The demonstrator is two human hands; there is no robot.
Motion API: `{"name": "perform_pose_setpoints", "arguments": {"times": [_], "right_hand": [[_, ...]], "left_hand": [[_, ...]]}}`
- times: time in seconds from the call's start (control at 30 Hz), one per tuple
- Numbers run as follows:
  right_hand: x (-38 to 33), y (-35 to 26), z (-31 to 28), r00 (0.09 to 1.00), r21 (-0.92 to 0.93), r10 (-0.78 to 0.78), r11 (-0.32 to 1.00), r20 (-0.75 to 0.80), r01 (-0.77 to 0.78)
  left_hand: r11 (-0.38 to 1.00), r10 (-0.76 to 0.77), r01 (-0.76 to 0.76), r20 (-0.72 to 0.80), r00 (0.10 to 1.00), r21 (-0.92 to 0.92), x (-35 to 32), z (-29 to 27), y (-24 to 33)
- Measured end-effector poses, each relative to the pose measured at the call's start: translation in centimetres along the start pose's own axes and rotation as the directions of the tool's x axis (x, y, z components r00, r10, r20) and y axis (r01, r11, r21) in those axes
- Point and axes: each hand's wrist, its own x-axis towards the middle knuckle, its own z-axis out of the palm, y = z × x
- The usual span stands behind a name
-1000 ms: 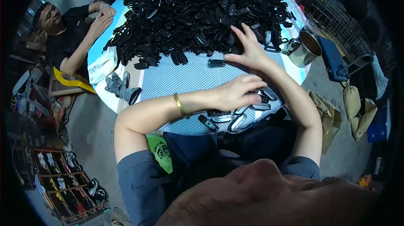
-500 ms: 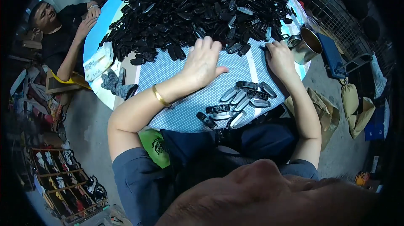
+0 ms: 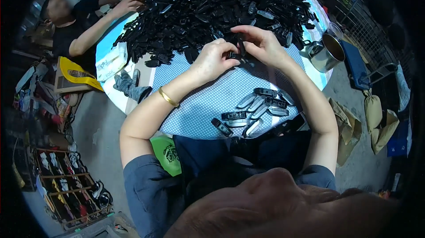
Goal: Assembling small black plastic components on a table.
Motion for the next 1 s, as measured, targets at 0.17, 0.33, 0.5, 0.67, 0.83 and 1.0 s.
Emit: {"name": "perform_pose_setpoints", "arguments": {"times": [0.17,0.33,0.5,0.67,0.83,1.0], "right_hand": [[0.0,-0.1,1.5,0.983,0.222,0.077,0.974,-0.169,-0.039],[-1.0,0.5,2.3,0.948,0.211,0.041,0.977,-0.317,0.028],[-1.2,0.6,2.4,0.925,-0.110,-0.171,0.984,-0.340,0.141],[-1.4,0.5,2.6,0.916,-0.249,-0.274,0.947,-0.293,0.204],[-1.5,-0.1,3.1,0.840,-0.524,-0.474,0.802,-0.265,0.287],[-1.4,-0.4,3.0,0.957,-0.106,0.067,0.989,-0.282,-0.100]], "left_hand": [[0.464,-0.302,0.361,0.238,0.923,-0.809,-0.2,0.7,-1.3],[0.294,-0.286,0.221,0.135,0.949,-0.930,0.0,1.0,-2.0],[0.784,-0.244,0.119,-0.127,0.961,-0.609,-0.4,0.7,-1.1],[0.639,-0.378,0.268,0.010,0.926,-0.721,-0.4,0.5,-0.9],[0.536,-0.406,0.237,-0.001,0.914,-0.810,-0.6,1.4,-0.8],[0.415,-0.318,0.154,0.015,0.948,-0.897,-0.4,0.8,-1.1]]}}
